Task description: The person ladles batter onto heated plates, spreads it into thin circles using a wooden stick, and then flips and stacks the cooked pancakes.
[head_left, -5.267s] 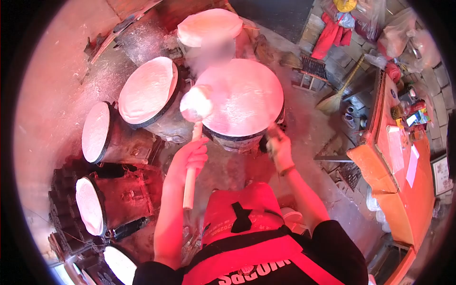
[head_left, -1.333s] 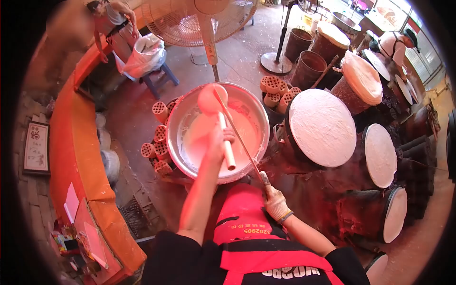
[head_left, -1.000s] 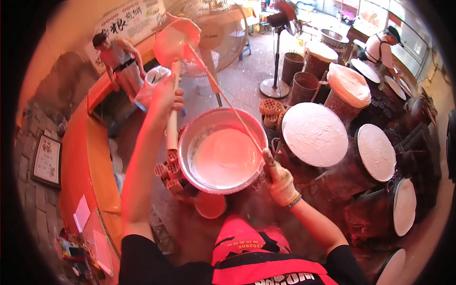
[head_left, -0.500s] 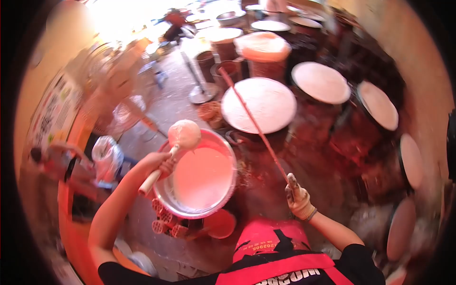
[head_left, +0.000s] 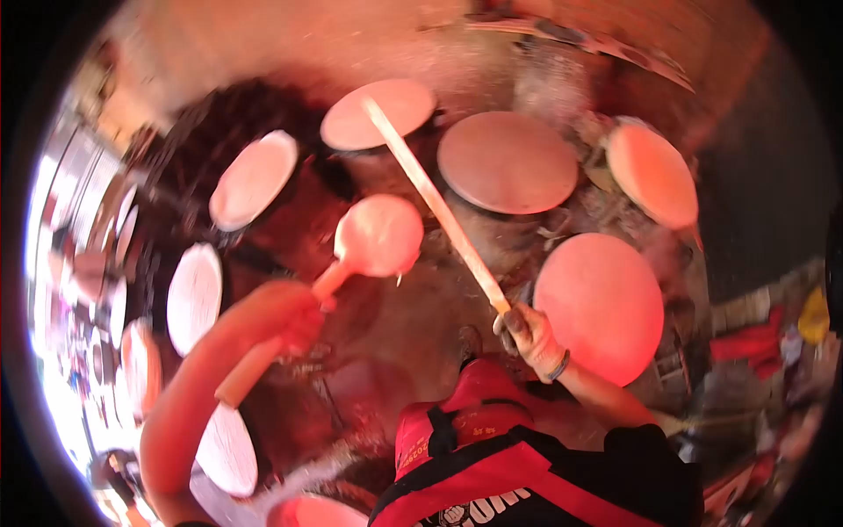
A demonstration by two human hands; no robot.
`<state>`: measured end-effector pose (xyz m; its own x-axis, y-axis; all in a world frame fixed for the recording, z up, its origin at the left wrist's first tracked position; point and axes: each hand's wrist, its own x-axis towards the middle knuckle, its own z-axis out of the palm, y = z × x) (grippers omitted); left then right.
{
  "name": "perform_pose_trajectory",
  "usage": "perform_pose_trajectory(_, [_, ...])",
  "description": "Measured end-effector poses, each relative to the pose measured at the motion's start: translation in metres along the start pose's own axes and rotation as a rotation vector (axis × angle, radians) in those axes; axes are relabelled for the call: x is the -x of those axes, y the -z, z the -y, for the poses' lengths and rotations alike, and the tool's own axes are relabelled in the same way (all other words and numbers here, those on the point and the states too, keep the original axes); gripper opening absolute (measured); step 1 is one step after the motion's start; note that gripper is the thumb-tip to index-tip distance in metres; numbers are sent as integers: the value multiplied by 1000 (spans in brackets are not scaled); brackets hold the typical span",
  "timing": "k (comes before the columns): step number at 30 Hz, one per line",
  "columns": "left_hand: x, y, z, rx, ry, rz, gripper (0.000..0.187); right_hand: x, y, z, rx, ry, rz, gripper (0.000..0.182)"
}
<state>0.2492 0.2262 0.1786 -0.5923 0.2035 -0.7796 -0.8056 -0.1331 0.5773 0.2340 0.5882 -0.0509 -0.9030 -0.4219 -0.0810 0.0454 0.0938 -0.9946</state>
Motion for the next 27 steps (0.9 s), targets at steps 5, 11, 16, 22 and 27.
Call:
perform_pose_trajectory(5, [-155,-104,-161,-949,-539,-178,24,-98,90,61,368,426,-317,30])
perform_pose_trajectory(11, [-244,-212,-180,-1496,-1094,-119,31,-136,148,82,663,181,-713,45])
perform_pose_trajectory(16, [-362,-217,-147,-1082,-963,-14,28,-115,141,32,-454,-340,-793,32])
perform_pose_trajectory(22, [-434,-223,-115,-451,-726,57,26,-137,60,-79,43,-37,-1147,38])
perform_pose_trajectory(27, [-454,-223,-132,-159,-695,197,19,-178,23,-72,336,-305,-1272,48])
